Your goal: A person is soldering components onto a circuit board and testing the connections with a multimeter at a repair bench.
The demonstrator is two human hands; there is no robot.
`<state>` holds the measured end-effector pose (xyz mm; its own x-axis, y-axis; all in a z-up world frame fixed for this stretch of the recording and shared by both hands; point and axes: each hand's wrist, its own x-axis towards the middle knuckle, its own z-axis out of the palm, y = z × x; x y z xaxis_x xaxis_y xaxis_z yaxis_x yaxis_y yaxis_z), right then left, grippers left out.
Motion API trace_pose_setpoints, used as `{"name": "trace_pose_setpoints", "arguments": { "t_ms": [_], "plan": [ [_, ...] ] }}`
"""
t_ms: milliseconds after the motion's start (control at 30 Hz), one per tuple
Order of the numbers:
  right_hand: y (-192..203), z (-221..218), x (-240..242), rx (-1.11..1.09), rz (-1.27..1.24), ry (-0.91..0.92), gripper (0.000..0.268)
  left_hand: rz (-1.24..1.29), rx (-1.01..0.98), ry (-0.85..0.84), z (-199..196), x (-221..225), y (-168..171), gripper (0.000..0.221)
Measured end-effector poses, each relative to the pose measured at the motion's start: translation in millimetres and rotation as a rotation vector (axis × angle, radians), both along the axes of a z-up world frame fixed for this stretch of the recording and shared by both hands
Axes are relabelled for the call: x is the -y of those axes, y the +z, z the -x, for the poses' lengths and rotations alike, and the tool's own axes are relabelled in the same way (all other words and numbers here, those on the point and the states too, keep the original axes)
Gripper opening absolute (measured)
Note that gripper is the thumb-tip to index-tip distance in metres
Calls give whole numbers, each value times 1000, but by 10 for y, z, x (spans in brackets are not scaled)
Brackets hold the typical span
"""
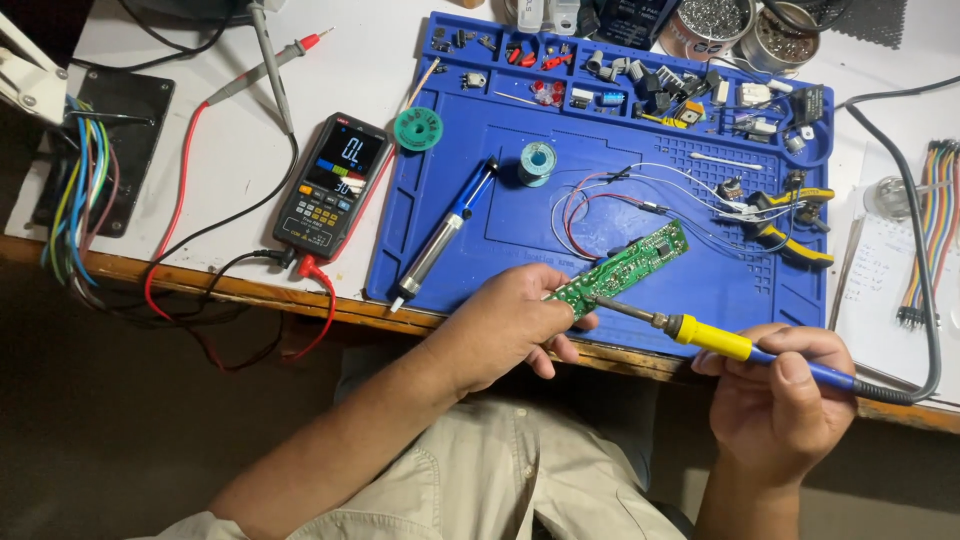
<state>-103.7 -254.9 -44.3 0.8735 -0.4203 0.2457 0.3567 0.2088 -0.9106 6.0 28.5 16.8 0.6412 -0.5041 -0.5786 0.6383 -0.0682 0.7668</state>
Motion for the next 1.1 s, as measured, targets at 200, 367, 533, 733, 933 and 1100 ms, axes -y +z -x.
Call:
{"name": "trace_pose_setpoints", "arguments": {
  "t_ms": [200,367,533,733,933,1100],
  "plan": [
    [22,4,-17,6,33,25,25,11,3,-4,-2,-7,-7,56],
    [15,0,-15,38,93,44,27,21,2,0,3,-3,-41,57],
    [-34,8,34,43,118,43,28,-20,-1,-13,-9,2,-5,59],
    [-7,-9,5,64,102,51,26,-36,-2,-13,-8,1,30,53],
    [-15,-17,20,68,97,47,26,-20,-11,-7,-6,-10,47,53],
    [30,-11,16,65,63,41,24,-20,2,-6,-2,-8,33,53]
  ]
}}
